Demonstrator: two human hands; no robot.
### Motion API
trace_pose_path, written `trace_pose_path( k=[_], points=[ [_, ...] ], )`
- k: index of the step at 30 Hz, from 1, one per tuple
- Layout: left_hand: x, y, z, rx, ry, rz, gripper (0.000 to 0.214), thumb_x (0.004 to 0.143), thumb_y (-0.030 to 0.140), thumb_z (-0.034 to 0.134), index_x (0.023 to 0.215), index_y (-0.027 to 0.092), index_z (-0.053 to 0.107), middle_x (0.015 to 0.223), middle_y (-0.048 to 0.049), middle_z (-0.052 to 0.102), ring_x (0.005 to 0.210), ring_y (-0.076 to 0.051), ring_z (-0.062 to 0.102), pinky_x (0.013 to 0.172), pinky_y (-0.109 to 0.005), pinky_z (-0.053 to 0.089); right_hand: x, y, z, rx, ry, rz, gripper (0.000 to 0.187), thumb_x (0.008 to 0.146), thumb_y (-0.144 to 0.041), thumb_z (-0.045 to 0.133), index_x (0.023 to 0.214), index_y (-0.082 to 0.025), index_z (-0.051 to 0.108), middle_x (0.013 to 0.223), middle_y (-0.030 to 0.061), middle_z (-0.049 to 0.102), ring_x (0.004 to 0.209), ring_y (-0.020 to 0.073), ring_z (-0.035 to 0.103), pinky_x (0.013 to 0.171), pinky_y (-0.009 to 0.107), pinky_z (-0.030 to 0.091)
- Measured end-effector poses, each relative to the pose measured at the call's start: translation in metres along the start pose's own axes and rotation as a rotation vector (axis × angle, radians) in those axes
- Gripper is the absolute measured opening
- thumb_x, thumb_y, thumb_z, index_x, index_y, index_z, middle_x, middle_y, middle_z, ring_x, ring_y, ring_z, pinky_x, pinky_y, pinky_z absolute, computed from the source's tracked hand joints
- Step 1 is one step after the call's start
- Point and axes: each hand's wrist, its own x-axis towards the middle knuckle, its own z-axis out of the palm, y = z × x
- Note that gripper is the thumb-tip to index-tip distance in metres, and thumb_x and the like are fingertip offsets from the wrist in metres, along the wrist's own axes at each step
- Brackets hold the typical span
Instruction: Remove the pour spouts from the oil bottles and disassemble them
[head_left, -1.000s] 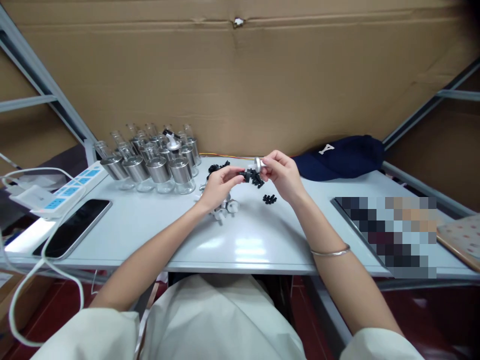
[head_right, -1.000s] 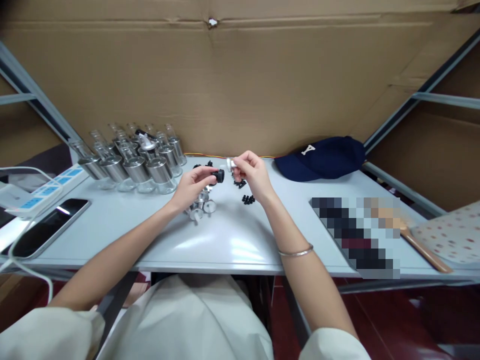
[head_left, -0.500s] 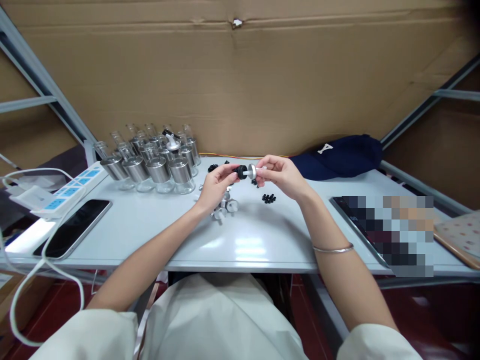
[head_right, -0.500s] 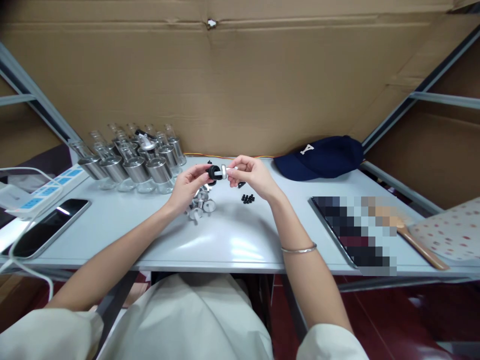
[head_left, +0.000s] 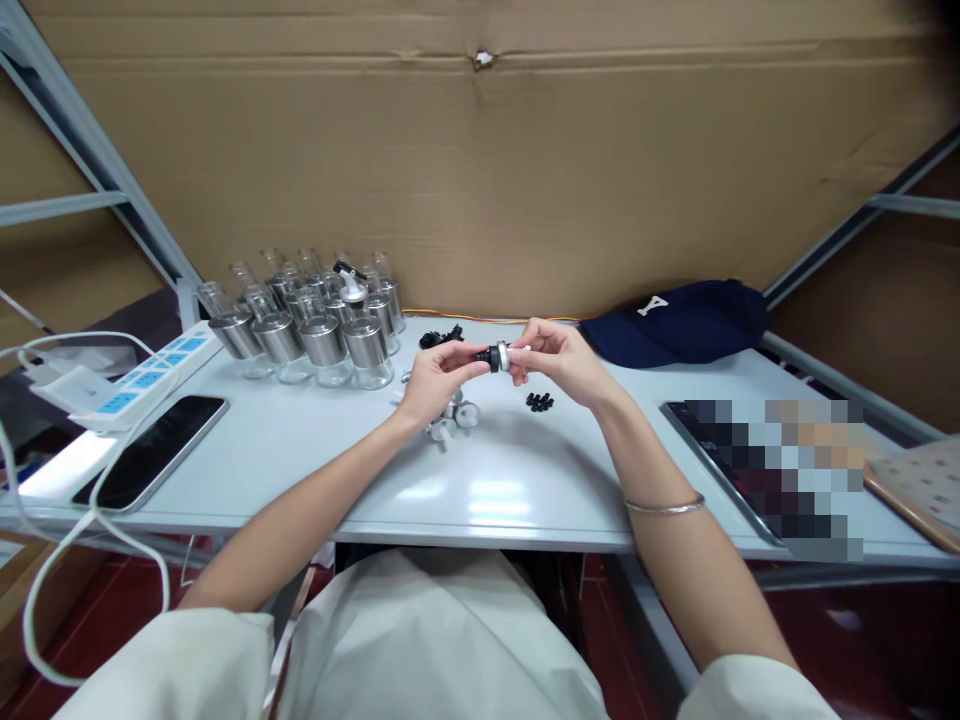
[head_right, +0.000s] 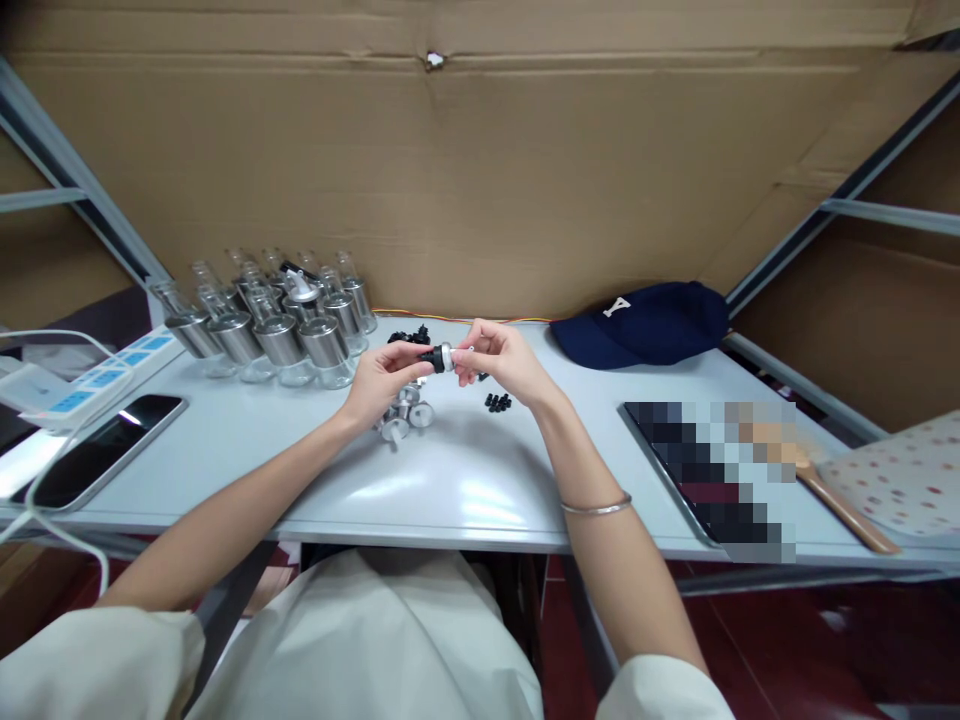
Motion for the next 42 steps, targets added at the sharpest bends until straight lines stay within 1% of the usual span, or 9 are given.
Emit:
trace_pose_path(
  k=[15, 24, 27, 30, 32, 34, 37, 39, 42],
  points=[
    [0.001, -0.002, -0.002, 0.02, 0.0, 0.019, 0.026, 0.061, 0.028, 0.077, 0.08, 0.013, 0.066, 0.079, -0.0036, 0.07, 0.081, -0.019, 0.065, 0.078, -0.036, 0.053, 0.0, 0.004, 0.0, 0.036, -0.056, 0.018, 0.033, 0.066, -0.034, 0.076, 0.066, -0.018, 0.047, 0.056, -0.0019, 0.066, 0.049, 0.0125, 0.062, 0.048, 0.025, 0.046],
    [0.003, -0.006, -0.005, 0.077, -0.013, 0.076, 0.026, 0.062, 0.029, 0.075, 0.08, 0.013, 0.065, 0.082, -0.0036, 0.068, 0.075, -0.016, 0.063, 0.073, -0.031, 0.051, 0.002, 0.01, 0.002, 0.082, -0.1, 0.088, 0.034, 0.066, -0.036, 0.075, 0.068, -0.019, 0.045, 0.06, -0.0012, 0.067, 0.052, 0.0133, 0.063, 0.053, 0.026, 0.047],
    [0.005, -0.009, -0.008, 0.196, -0.003, 0.168, 0.021, 0.066, 0.027, 0.072, 0.08, 0.013, 0.065, 0.082, -0.0025, 0.063, 0.071, -0.013, 0.061, 0.07, -0.029, 0.049, 0.005, 0.016, 0.002, -0.018, -0.057, 0.067, 0.03, 0.068, -0.038, 0.072, 0.07, -0.019, 0.049, 0.064, 0.0, 0.066, 0.058, 0.0137, 0.062, 0.058, 0.028, 0.047],
    [0.005, -0.009, -0.01, 0.384, -0.005, 0.281, 0.019, 0.068, 0.028, 0.072, 0.079, 0.015, 0.064, 0.078, -0.0004, 0.057, 0.065, -0.011, 0.056, 0.066, -0.026, 0.046, 0.009, 0.023, 0.004, -0.264, 0.067, -0.034, 0.022, 0.066, -0.037, 0.071, 0.067, -0.018, 0.059, 0.074, 0.0024, 0.063, 0.066, 0.0131, 0.057, 0.061, 0.027, 0.045],
    [0.004, -0.009, -0.011, 0.503, -0.02, 0.336, 0.018, 0.07, 0.031, 0.072, 0.076, 0.016, 0.063, 0.074, 0.0004, 0.055, 0.065, -0.011, 0.052, 0.064, -0.025, 0.043, 0.01, 0.025, 0.006, -0.403, 0.115, -0.079, 0.016, 0.066, -0.033, 0.07, 0.068, -0.017, 0.065, 0.077, 0.0026, 0.059, 0.064, 0.0116, 0.052, 0.058, 0.027, 0.042],
    [0.002, -0.009, -0.01, 0.581, -0.026, 0.371, 0.019, 0.071, 0.032, 0.071, 0.073, 0.017, 0.059, 0.071, 0.0007, 0.053, 0.065, -0.012, 0.05, 0.063, -0.025, 0.041, 0.009, 0.024, 0.008, -0.404, 0.074, -0.035, 0.016, 0.072, -0.032, 0.064, 0.076, -0.017, 0.068, 0.07, 0.0012, 0.057, 0.056, 0.0096, 0.047, 0.052, 0.025, 0.04],
    [0.002, -0.01, -0.01, 0.621, -0.017, 0.392, 0.021, 0.072, 0.032, 0.07, 0.071, 0.018, 0.054, 0.071, 0.0007, 0.052, 0.067, -0.013, 0.048, 0.063, -0.025, 0.04, 0.005, 0.018, 0.011, -0.223, -0.075, 0.13, 0.024, 0.078, -0.034, 0.057, 0.091, -0.016, 0.064, 0.059, -0.0007, 0.058, 0.047, 0.0093, 0.05, 0.046, 0.024, 0.041],
    [0.003, -0.012, -0.01, 0.61, -0.022, 0.374, 0.02, 0.072, 0.029, 0.07, 0.072, 0.018, 0.053, 0.074, 0.0005, 0.051, 0.069, -0.013, 0.049, 0.062, -0.025, 0.041, 0.003, 0.015, 0.012, -0.122, -0.135, 0.21, 0.026, 0.076, -0.034, 0.061, 0.095, -0.017, 0.061, 0.062, 0.0006, 0.063, 0.05, 0.0114, 0.057, 0.047, 0.025, 0.047],
    [0.004, -0.014, -0.01, 0.539, -0.051, 0.324, 0.019, 0.071, 0.028, 0.069, 0.076, 0.017, 0.054, 0.077, 0.0001, 0.05, 0.069, -0.012, 0.05, 0.06, -0.024, 0.044, 0.003, 0.014, 0.013, -0.062, -0.121, 0.24, 0.028, 0.072, -0.031, 0.068, 0.094, -0.017, 0.059, 0.065, 0.0018, 0.066, 0.056, 0.0129, 0.062, 0.052, 0.026, 0.052]
  ],
)
